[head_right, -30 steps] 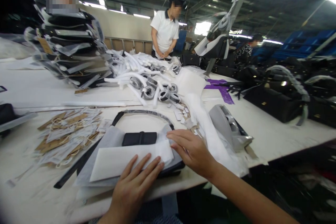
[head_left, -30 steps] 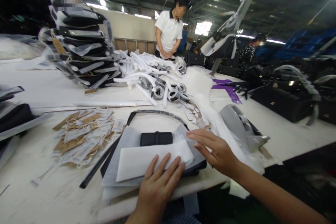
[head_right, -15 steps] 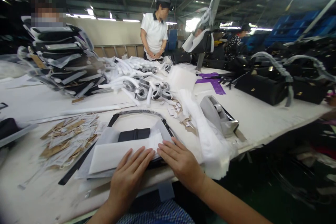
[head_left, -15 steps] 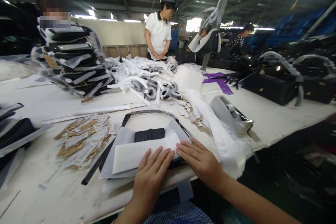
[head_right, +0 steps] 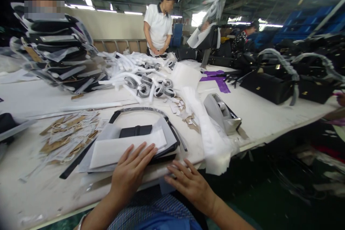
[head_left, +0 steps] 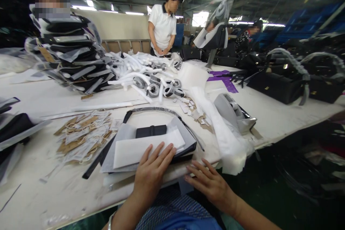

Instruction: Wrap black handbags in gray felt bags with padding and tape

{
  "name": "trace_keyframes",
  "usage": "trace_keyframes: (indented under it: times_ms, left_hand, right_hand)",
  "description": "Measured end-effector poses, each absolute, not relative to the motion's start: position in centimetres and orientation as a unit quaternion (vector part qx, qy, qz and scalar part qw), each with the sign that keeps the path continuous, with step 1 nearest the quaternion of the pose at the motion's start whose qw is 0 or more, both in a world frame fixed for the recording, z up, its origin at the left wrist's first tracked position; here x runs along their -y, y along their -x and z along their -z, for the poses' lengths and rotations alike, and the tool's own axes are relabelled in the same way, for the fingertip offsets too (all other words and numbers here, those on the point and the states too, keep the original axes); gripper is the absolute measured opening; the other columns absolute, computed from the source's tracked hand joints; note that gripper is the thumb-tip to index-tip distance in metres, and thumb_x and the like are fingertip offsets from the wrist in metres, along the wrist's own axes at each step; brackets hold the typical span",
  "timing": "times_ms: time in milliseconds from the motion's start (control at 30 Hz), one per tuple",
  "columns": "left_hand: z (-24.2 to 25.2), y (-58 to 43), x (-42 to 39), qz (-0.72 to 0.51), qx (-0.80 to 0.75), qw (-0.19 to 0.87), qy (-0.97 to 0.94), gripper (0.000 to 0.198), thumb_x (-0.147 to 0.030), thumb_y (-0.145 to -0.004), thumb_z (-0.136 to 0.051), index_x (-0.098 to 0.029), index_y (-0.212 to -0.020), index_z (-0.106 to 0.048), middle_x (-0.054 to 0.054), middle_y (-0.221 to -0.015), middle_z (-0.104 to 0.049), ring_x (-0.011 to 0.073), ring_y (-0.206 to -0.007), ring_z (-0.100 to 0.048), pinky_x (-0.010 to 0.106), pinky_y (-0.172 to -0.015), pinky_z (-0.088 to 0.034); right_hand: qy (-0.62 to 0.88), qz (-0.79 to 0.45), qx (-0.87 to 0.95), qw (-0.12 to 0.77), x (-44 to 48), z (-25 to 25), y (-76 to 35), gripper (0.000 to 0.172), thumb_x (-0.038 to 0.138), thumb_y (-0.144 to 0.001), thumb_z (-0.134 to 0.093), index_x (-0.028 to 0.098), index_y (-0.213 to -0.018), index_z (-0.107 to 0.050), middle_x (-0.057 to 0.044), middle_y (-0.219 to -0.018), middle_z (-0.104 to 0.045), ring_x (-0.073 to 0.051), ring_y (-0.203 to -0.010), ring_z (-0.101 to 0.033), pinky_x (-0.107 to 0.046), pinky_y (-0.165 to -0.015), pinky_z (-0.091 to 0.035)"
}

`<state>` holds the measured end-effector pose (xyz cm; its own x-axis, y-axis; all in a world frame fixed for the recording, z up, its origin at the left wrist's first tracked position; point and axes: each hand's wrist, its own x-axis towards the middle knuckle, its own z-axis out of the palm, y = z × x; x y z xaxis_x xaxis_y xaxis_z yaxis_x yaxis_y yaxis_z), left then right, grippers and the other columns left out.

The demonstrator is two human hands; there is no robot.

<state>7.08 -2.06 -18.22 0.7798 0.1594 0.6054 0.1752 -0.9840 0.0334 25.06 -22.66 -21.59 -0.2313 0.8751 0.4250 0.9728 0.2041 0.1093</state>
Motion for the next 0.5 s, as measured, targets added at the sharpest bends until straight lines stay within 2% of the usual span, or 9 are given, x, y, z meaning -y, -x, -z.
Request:
trace_keyframes:
  times_ms: [100, 233, 333, 500]
  left_hand:
    - [18.2, -7.0, 2.0, 0.317, 0.089, 0.007, 0.944, 0.043, -0.019, -0.105, -0.028, -0.025, -0.142, -0.049, -0.004, -0.143, -0.055, 0.0189, -0.134, -0.048, 0.04, -0.12, -0.021]
    - [18.4, -7.1, 1.9, 0.318, 0.079, 0.012, 0.945, 0.043, -0.019, -0.104, -0.028, -0.025, -0.141, -0.05, -0.005, -0.143, -0.054, 0.0188, -0.133, -0.049, 0.039, -0.12, -0.02]
    - [18.6, -7.1, 1.9, 0.322, 0.083, 0.015, 0.943, 0.042, -0.018, -0.104, -0.031, -0.025, -0.14, -0.052, -0.006, -0.143, -0.054, 0.0186, -0.133, -0.049, 0.039, -0.121, -0.019]
    - [18.7, -7.1, 2.1, 0.324, 0.087, 0.014, 0.942, 0.043, -0.017, -0.104, -0.03, -0.025, -0.141, -0.051, -0.007, -0.143, -0.053, 0.0184, -0.133, -0.049, 0.039, -0.121, -0.019]
  right_hand:
    - [0.577, 0.177, 0.777, 0.18, 21.6, 22.3, -24.4, 0.04, 0.008, -0.101, -0.043, 0.021, -0.136, -0.057, -0.005, -0.136, -0.061, -0.023, -0.136, -0.046, -0.051, -0.115, -0.037]
    - [0.542, 0.146, 0.779, 0.279, 19.8, 20.7, -23.3, 0.03, 0.011, -0.101, -0.043, 0.011, -0.121, -0.065, -0.01, -0.119, -0.071, -0.019, -0.12, -0.061, -0.042, -0.11, -0.046]
    - [0.542, 0.112, 0.779, 0.295, 19.9, 19.3, -22.3, 0.03, 0.012, -0.102, -0.04, 0.01, -0.117, -0.066, -0.011, -0.114, -0.073, -0.019, -0.111, -0.067, -0.038, -0.103, -0.053]
    - [0.543, 0.097, 0.784, 0.284, 21.3, 18.3, -21.3, 0.032, 0.012, -0.102, -0.037, 0.009, -0.116, -0.065, -0.011, -0.112, -0.074, -0.019, -0.109, -0.068, -0.036, -0.105, -0.051]
